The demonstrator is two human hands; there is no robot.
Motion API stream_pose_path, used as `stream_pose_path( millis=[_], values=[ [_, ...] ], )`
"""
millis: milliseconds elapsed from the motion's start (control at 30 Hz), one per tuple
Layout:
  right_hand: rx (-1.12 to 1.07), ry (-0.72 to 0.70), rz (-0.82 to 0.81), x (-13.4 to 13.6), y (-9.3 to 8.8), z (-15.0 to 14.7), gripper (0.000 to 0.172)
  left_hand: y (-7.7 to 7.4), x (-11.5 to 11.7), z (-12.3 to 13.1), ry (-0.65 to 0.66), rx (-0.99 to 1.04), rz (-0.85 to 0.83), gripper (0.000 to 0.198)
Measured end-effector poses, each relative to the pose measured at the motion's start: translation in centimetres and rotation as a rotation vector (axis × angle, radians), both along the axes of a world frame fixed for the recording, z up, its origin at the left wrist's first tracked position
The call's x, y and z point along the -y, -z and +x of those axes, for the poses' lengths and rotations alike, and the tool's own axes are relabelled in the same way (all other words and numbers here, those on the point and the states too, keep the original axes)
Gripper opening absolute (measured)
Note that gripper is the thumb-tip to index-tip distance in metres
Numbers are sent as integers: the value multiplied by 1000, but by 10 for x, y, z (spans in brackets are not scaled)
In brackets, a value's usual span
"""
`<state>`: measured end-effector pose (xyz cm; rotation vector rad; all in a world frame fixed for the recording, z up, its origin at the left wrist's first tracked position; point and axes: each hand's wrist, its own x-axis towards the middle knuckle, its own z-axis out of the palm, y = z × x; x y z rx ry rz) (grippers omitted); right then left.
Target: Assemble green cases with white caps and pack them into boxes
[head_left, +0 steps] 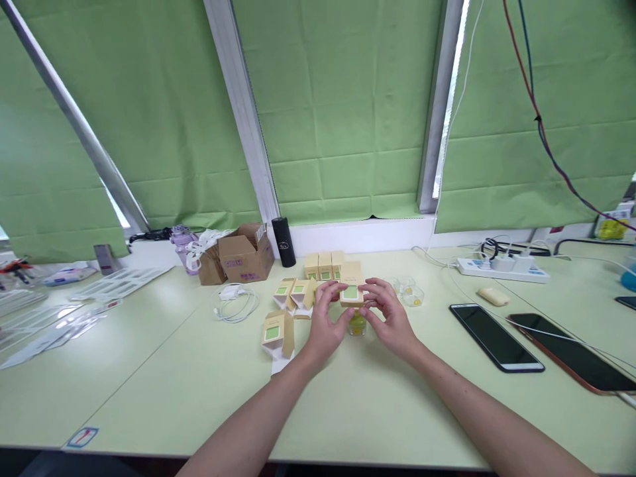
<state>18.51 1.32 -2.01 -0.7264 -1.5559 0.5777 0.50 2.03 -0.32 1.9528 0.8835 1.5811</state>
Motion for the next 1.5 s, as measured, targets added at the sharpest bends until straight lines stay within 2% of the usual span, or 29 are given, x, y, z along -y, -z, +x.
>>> stream_pose_path(
  millis=[367, 500, 800, 1033, 1233, 1333, 1400, 1500],
  values=[
    [178, 83, 74, 7, -2, -1, 41, 0, 5, -1, -99, -77, 41, 38],
    [232, 70, 165, 10, -3, -2, 43, 1, 5, -1, -108, -94, 79, 41],
    [418, 81, 334, 19, -10, -4, 66, 4, -1, -2, -190, -44, 75, 43],
    [487, 99, 361, 21, -12, -2, 65, 2, -4, -3, -268, -31, 39, 46],
    [478, 103, 330, 18, -8, -1, 66, 2, -8, -3, -297, 13, -73, 45],
    [498, 158, 305, 15, -7, 0, 58, 2, -12, -6, -301, 65, -140, 43],
    [570, 204, 233, 12, -6, 1, 51, 3, -14, -8, -295, 88, -175, 42],
    [747, 251, 29, 10, -6, 1, 48, 4, -16, -11, -289, 112, -208, 44]
  ],
)
